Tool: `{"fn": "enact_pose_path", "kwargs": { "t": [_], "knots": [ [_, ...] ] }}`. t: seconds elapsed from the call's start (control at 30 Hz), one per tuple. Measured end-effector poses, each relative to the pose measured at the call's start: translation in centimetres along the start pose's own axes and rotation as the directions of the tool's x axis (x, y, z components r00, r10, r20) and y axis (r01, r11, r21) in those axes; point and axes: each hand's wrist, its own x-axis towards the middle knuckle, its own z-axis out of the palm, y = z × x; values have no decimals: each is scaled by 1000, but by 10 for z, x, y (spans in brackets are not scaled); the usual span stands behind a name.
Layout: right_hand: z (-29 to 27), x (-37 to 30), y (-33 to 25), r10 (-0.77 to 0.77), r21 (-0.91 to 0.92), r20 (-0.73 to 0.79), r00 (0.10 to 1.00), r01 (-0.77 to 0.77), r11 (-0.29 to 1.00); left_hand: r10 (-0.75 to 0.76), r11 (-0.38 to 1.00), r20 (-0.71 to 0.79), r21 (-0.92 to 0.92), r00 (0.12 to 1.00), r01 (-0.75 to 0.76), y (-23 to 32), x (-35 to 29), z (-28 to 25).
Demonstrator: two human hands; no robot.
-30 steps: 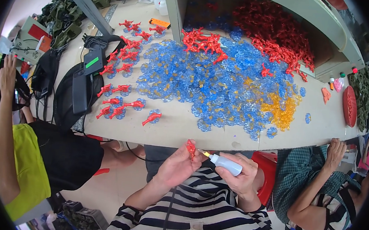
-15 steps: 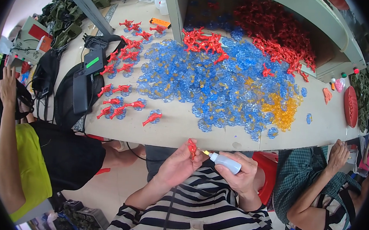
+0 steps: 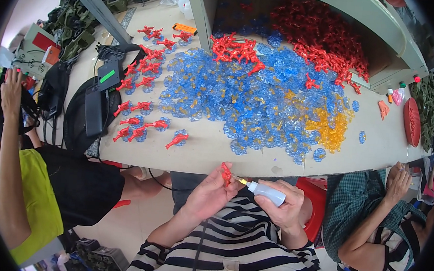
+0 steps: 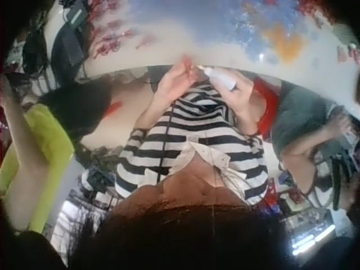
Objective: The person applies glue from a bottle onto plastic figurines and attaches them onto plastic bases by hand.
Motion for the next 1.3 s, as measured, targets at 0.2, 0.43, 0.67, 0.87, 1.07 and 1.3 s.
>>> {"fn": "enact_pose_path", "kwargs": {
  "t": [0.2, 0.43, 0.67, 0.87, 1.07, 1.3],
  "knots": [
    [1, 0, 1, 4, 31, 18, 1000, -5, 1000, 4, 1000, -49, -4, 999, -4, -1, 0, 3],
    [1, -1, 1, 29, 9, 52, 998, -30, 1000, -3, 997, 19, 83, 1000, 2, -1, 1, -3],
    [-2, -1, 2, 38, 33, 4, 999, -38, 999, -19, 1000, 23, 4, 1000, 19, 0, 1, 0],
    [-4, -3, 1, 99, 9, 21, 995, -100, 995, -33, 997, 49, 70, 998, 29, 0, 0, -3],
    [-11, -3, 14, 193, 130, -50, 980, -186, 974, 27, 991, -11, 134, 1000, -26, 3, -4, 3],
    [14, 14, 40, 154, -87, -251, 956, -181, 980, 24, 982, -29, 187, 999, -18, 4, -5, 0]
  ]
}}
